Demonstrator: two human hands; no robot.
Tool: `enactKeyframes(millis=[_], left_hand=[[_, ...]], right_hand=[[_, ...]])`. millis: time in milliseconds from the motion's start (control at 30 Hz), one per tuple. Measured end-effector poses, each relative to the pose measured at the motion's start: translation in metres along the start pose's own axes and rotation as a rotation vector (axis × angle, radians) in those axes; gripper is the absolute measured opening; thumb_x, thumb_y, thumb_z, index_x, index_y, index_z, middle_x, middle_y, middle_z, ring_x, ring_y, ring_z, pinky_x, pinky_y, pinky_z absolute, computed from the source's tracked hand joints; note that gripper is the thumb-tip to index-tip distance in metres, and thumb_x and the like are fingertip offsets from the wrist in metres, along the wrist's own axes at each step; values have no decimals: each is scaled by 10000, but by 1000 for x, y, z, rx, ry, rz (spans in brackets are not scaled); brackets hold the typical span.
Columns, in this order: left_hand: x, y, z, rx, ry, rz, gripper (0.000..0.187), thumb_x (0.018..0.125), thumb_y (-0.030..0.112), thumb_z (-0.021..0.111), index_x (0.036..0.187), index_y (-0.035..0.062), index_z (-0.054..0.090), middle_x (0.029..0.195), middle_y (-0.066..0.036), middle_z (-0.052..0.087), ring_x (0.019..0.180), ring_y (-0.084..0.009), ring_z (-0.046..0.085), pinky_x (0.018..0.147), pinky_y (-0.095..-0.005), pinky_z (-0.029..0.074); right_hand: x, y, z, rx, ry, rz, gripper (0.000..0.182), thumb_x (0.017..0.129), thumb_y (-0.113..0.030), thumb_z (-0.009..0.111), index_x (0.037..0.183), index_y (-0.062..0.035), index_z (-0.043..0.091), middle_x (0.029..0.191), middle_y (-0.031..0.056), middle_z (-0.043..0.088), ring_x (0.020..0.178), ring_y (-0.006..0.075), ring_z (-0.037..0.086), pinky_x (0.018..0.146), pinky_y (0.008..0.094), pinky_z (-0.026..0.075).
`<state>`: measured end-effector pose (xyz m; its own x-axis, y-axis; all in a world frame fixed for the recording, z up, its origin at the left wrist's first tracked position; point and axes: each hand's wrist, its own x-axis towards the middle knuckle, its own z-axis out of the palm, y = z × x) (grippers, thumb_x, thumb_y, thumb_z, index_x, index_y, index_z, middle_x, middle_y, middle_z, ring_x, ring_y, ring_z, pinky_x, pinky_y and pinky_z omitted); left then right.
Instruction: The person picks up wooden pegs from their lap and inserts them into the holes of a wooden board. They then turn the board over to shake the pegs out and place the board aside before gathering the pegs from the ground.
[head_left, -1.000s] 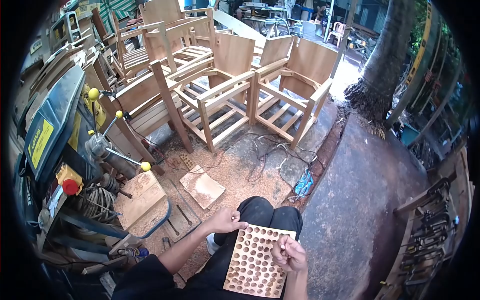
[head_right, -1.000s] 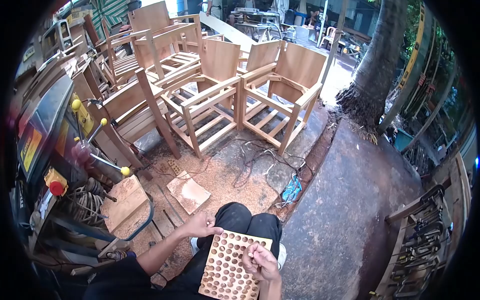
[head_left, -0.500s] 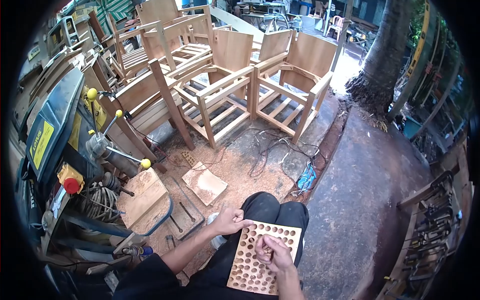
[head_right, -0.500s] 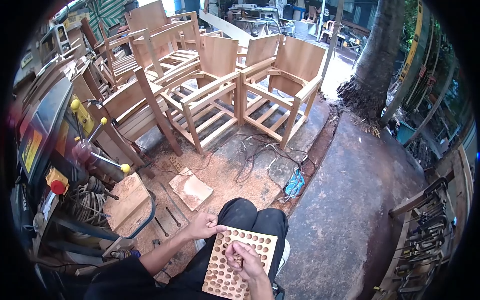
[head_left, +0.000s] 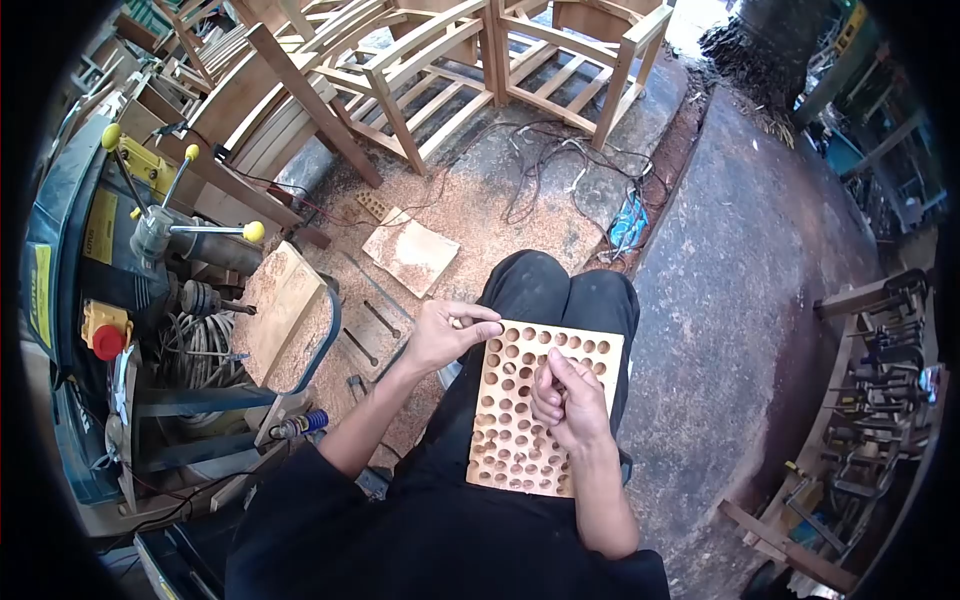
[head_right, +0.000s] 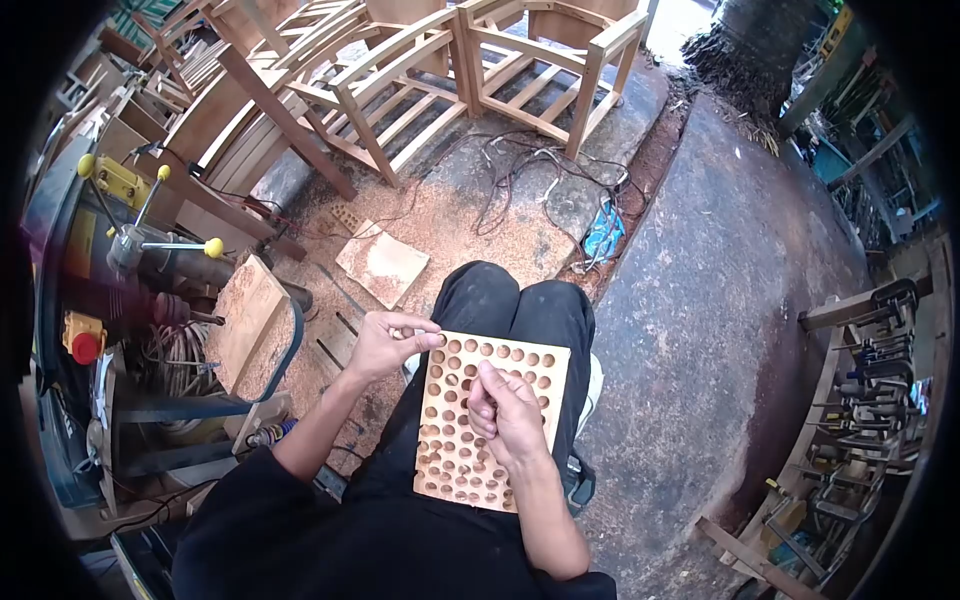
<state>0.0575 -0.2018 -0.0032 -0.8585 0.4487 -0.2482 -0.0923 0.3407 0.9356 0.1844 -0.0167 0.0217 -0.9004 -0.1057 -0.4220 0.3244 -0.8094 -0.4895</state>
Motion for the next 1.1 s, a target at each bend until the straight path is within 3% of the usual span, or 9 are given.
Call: enactKeyframes(millis=[100, 300, 467, 533, 600, 733, 867, 933, 1100], left_hand=[[3, 2, 5, 216, 18, 318, 138, 817, 112, 783, 935, 41, 771, 771, -94, 734, 701, -108, 675, 621, -247, 507], [4, 9, -2, 624, 19, 591, 133, 785, 130, 776, 908, 81, 768, 719, -83, 692, 620, -214, 668, 562, -323, 527], [2, -5, 4, 600, 80, 694, 109, 810, 108, 752, 907, 60, 739, 724, -86, 685, 609, -210, 663, 562, -325, 533], [5, -14, 8, 524, 121, 780, 110, 847, 100, 733, 921, 21, 708, 689, -58, 672, 554, -149, 619, 515, -283, 493], [-2, -11, 12, 235, 128, 514, 118, 874, 108, 723, 914, 1, 698, 671, -15, 643, 535, -93, 570, 490, -237, 444], [-12, -14, 4, -478, 129, 158, 144, 937, 140, 673, 961, -1, 656, 647, 69, 536, 506, 0, 411, 454, -166, 288], [-24, -19, 2, -935, 89, 25, 128, 967, 162, 623, 994, 39, 599, 630, 73, 431, 489, -7, 351, 438, -165, 260], [-29, -25, 3, -1118, 51, -64, 130, 1001, 195, 559, 1003, 65, 564, 633, 65, 365, 493, -31, 342, 427, -169, 266], [-42, -38, 13, -1375, -9, -152, 150, 1022, 231, 513, 994, 92, 563, 672, 49, 394, 513, -42, 372, 431, -175, 289]], right_hand=[[1, 3, 0, -53, -30, -13, 405, 1035, -299, 495, 727, -46, 562, 550, -36, 387, 417, 40, 310, 388, 190, 257], [-2, -1, 3, -127, 15, -68, 396, 1027, -290, 515, 726, -42, 587, 538, -52, 397, 410, 34, 309, 388, 193, 246], [0, -8, -7, -1011, 147, -302, 237, 937, -220, 647, 812, -25, 697, 514, -3, 536, 435, 98, 505, 416, 255, 370], [4, -4, 2, -1356, 169, -603, 167, 885, -187, 682, 828, -34, 712, 549, 53, 588, 481, 159, 582, 452, 296, 431], [5, 1, 12, -1650, 97, -782, 144, 804, -107, 683, 934, -54, 715, 647, 121, 640, 579, 247, 665, 510, 348, 507], [5, 15, 10, -2129, -58, -699, 428, 762, -80, 633, 1190, -62, 630, 758, 78, 631, 637, 206, 677, 525, 325, 522], [-3, 15, 5, -2264, -130, -708, 439, 742, -70, 644, 1178, -20, 634, 768, 73, 640, 627, 166, 675, 521, 301, 517], [0, 15, 0, -2179, -130, -736, 353, 785, -91, 652, 1136, -67, 668, 701, 55, 599, 574, 180, 639, 492, 323, 497], [8, 9, 9, -2085, -153, -679, 274, 748, -67, 645, 1020, -38, 636, 756, 87, 651, 630, 214, 683, 528, 326, 521]])
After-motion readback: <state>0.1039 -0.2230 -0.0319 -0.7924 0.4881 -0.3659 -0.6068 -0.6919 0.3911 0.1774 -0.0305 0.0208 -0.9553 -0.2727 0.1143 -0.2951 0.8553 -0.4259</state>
